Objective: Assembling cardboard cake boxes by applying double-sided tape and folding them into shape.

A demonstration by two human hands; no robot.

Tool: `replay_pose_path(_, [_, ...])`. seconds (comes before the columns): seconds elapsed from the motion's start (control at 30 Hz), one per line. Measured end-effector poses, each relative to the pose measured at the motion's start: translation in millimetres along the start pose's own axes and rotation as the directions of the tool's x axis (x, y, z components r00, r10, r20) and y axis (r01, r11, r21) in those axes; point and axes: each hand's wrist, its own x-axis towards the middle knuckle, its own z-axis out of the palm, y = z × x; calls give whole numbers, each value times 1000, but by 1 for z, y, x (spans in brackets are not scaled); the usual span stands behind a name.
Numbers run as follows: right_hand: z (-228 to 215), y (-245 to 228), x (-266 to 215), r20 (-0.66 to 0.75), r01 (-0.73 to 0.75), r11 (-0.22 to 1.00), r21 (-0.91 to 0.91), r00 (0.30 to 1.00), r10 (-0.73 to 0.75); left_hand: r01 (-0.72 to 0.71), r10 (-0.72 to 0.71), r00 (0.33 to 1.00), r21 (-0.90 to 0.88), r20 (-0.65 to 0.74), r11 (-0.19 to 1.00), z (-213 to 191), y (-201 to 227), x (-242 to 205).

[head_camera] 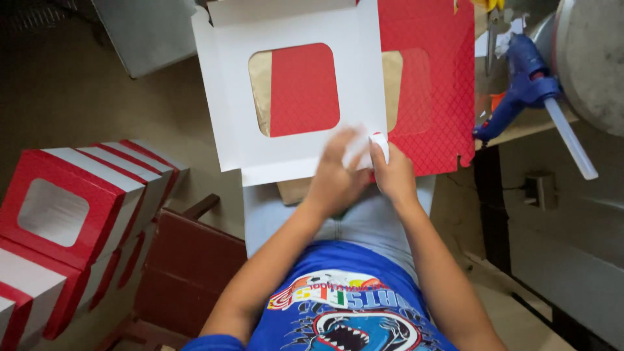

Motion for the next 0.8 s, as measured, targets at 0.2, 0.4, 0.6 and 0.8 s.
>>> replay_pose_path(0.2, [4,22,17,77,-67,977,203,996,52,-20,26,997,-86,71,996,-28,8,1])
replay_pose_path(0.4, [0,32,14,121,-89,987,131,990,73,-73,41,981,162,190,984,1,-19,8])
replay_pose_path(0.6, [-3,25,15,107,-96,980,174,991,78,-75,30,981,231,191,970,-1,-19,5])
replay_pose_path(0.8, [-15,12,19,56,-53,998,-28,997,55,-88,54,987,230,150,969,2,-16,2])
